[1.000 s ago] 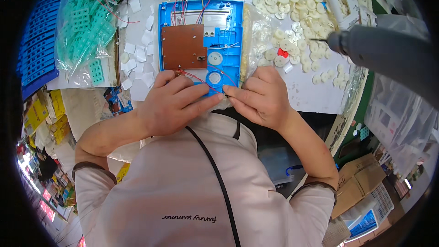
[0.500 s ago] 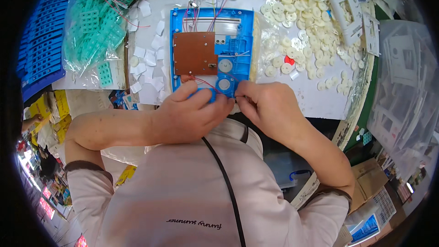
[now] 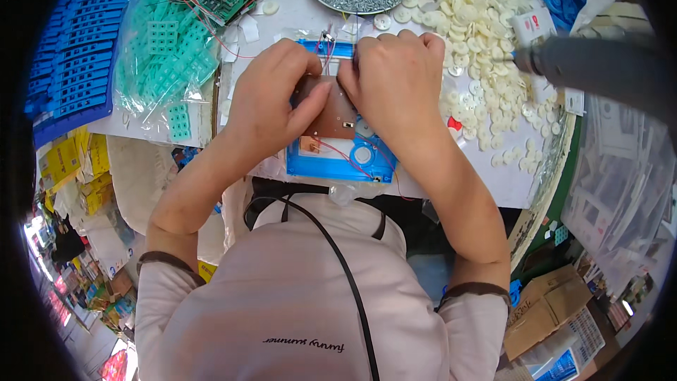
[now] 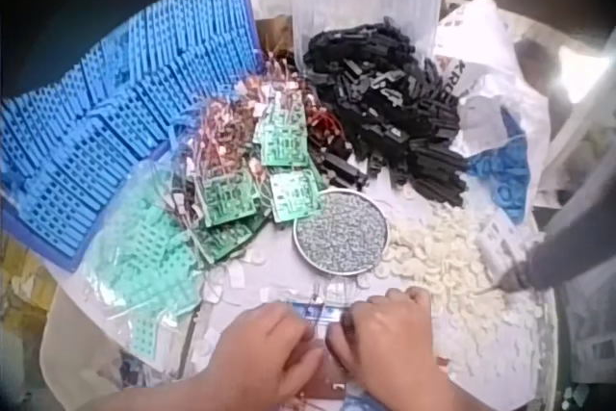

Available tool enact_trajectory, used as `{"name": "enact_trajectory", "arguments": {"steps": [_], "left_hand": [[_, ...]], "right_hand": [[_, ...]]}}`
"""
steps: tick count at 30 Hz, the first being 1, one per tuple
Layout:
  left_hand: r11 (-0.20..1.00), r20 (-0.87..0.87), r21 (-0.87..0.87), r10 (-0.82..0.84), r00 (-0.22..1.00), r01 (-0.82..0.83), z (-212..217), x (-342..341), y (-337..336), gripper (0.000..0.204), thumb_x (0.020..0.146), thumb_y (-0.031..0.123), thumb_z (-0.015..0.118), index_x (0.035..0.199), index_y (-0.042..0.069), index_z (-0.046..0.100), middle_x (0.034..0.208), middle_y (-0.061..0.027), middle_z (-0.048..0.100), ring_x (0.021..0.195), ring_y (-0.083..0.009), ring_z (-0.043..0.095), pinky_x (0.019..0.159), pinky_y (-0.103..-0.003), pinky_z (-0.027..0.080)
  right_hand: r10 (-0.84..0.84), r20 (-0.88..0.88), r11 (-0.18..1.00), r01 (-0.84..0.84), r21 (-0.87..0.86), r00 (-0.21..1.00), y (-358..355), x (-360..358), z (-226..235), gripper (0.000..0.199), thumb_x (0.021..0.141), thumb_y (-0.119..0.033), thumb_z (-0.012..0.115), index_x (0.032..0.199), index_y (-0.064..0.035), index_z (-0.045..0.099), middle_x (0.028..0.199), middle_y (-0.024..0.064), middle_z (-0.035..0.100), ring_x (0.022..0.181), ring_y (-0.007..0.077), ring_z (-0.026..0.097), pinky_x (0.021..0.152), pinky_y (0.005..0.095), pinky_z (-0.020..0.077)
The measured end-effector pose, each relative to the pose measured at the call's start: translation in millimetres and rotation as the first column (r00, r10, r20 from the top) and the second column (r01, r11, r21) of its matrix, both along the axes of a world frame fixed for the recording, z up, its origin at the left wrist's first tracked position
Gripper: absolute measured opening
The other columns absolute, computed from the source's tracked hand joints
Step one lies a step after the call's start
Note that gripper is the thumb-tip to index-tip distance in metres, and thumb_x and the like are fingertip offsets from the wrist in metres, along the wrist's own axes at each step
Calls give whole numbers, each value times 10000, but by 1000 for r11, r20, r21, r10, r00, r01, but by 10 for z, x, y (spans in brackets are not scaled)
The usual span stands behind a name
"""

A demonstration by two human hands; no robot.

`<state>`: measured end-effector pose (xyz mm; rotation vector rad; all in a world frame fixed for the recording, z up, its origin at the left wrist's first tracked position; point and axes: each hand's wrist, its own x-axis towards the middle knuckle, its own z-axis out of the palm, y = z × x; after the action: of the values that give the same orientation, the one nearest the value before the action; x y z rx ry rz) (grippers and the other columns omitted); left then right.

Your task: Assembling a toy calculator by placing components and using a screwdriver.

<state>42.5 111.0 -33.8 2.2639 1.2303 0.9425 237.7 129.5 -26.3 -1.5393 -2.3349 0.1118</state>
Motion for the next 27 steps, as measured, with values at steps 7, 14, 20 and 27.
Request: {"name": "enact_trajectory", "arguments": {"steps": [7, 14, 20, 27], "left_hand": [[988, 9, 106, 112, 994, -112, -267, 35, -50, 273, 801, 100, 762, 1018, 48, 605, 945, -115, 593, 873, -338, 612, 740, -435, 510], [974, 119, -73, 221, 968, -213, -88, 121, 170, 297, 833, 91, 751, 1110, 48, 653, 1053, -117, 635, 929, -323, 664, 748, -408, 562], [973, 234, -177, 188, 954, -148, -83, 86, 269, 193, 860, 109, 744, 1036, 50, 691, 868, -102, 647, 749, -266, 674, 668, -375, 547], [947, -67, -222, 221, 973, -231, -15, 70, 372, 197, 876, 227, 731, 895, 32, 707, 739, -98, 637, 700, -270, 657, 631, -403, 522]], "right_hand": [[22, -353, 997, -46, -58, 935, -231, -8, -22, 83, 814, -148, 785, 861, -105, 732, 827, 33, 690, 901, 242, 641, 1020, 502, 385], [219, -227, 966, -244, -87, 949, -383, 82, 75, 221, 776, -218, 798, 970, -117, 765, 1050, 33, 637, 1085, 297, 575, 1113, 676, 289], [273, -67, 948, -280, -152, 960, -499, 104, 223, 392, 815, -289, 755, 1157, -97, 743, 1214, 71, 623, 1221, 340, 537, 1149, 704, 223], [264, 19, 945, -254, -207, 964, -703, 7, 360, 508, 821, -340, 766, 1206, -13, 710, 1333, 167, 595, 1308, 360, 506, 1145, 718, 215]]}}
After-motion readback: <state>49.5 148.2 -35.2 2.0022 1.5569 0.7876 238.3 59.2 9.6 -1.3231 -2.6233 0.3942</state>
